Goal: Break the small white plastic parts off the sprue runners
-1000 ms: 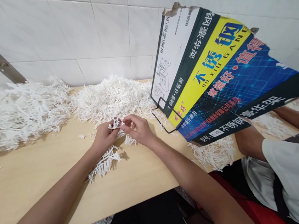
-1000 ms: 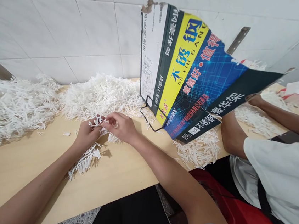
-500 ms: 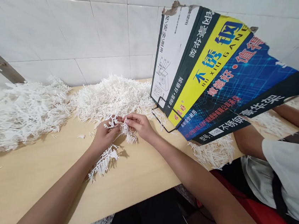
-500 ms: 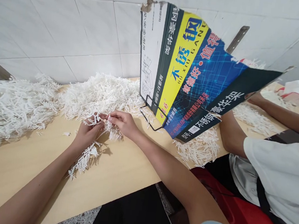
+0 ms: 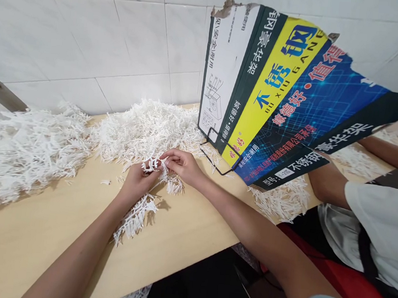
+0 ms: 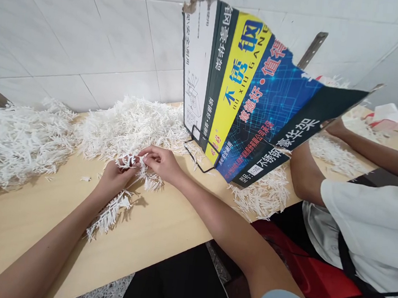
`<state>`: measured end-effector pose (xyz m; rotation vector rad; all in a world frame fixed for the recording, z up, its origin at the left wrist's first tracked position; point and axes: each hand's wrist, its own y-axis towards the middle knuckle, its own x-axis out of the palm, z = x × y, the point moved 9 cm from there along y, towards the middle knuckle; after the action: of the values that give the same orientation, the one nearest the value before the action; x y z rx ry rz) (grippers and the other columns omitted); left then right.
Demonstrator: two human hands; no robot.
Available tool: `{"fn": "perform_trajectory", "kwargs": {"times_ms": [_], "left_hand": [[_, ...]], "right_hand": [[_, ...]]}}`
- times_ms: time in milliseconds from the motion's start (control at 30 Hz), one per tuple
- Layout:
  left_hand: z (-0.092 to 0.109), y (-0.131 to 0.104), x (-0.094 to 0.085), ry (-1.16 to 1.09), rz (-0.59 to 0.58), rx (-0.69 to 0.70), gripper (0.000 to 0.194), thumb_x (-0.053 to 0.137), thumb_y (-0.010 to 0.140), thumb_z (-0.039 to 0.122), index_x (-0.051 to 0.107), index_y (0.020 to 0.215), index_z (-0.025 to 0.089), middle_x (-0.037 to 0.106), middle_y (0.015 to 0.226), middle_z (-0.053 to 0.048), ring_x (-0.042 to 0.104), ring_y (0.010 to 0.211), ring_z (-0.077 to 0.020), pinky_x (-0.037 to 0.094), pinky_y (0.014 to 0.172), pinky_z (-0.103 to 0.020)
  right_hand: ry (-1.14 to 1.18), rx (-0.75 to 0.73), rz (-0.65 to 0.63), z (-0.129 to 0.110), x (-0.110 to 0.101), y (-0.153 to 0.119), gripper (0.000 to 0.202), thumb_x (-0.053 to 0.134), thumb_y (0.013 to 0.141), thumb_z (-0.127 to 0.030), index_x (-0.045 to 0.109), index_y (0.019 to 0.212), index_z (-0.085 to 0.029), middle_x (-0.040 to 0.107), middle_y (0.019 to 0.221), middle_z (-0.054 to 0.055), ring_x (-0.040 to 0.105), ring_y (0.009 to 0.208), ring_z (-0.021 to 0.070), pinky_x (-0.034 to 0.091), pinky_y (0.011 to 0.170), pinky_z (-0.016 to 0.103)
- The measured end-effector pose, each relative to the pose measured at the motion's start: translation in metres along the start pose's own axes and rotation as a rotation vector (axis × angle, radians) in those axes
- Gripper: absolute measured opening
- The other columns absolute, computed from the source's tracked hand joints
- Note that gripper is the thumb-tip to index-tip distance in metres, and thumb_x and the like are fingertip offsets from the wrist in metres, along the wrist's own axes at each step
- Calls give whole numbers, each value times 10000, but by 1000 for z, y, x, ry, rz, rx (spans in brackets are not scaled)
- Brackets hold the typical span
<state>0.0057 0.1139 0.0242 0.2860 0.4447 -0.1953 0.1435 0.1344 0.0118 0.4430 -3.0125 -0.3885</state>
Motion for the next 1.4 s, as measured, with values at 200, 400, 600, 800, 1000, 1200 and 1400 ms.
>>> {"fn": "perform_trajectory", "kwargs": {"times_ms": [200, 400, 600, 800, 1000, 1200, 1400], "left_hand": [[-12, 2, -5, 31, 36, 13, 326, 612, 925, 415, 587, 697, 183, 436, 552, 31, 364, 538, -112, 287, 486, -248], [-9, 1, -2, 47, 6, 8, 385, 620, 920, 447, 515, 655, 189, 375, 542, 37, 328, 532, -106, 258, 485, -251], [0, -4, 7, -1, -89, 16, 430, 618, 931, 438, 442, 624, 195, 349, 544, 45, 326, 519, -100, 266, 514, -261], [-15, -2, -4, -107, 47, -82, 352, 644, 923, 455, 568, 709, 186, 430, 557, 40, 382, 521, -106, 301, 507, -254], [-18, 1, -8, -106, 85, -72, 319, 651, 913, 413, 595, 710, 174, 515, 588, 21, 421, 545, -109, 308, 500, -247], [-27, 1, -4, -108, 39, -112, 370, 630, 922, 432, 527, 670, 182, 464, 540, 38, 388, 491, -96, 285, 467, -237], [-20, -3, 4, -59, -45, -88, 371, 623, 933, 457, 523, 701, 185, 450, 574, 35, 404, 523, -98, 310, 492, -224]], "right_hand": [[-109, -17, -44, -5, 3, -3, 309, 722, 873, -420, 758, 1053, -171, 736, 891, 42, 637, 750, 143, 503, 642, 234], [-211, -58, -2, -6, 0, -1, 215, 692, 891, -375, 745, 871, -168, 723, 817, 30, 629, 735, 140, 475, 658, 235], [-135, -54, 170, -5, -24, 3, 218, 569, 960, -361, 649, 846, -194, 646, 709, -9, 573, 623, 121, 466, 619, 231], [-475, -243, 104, -30, -12, -5, 357, 598, 980, -345, 651, 1317, -239, 694, 1259, 79, 650, 932, 168, 508, 779, 274], [-621, -349, -37, -29, 15, -11, 385, 744, 895, -469, 746, 1200, -235, 758, 1061, 72, 684, 911, 198, 503, 840, 295], [-553, -330, -35, -25, 11, -10, 216, 597, 1003, -317, 781, 1062, -221, 789, 1019, 57, 715, 929, 190, 494, 843, 287], [-125, -31, 104, 2, -13, 1, 319, 534, 1009, -395, 635, 803, -174, 667, 663, -1, 601, 552, 116, 462, 558, 228]]}}
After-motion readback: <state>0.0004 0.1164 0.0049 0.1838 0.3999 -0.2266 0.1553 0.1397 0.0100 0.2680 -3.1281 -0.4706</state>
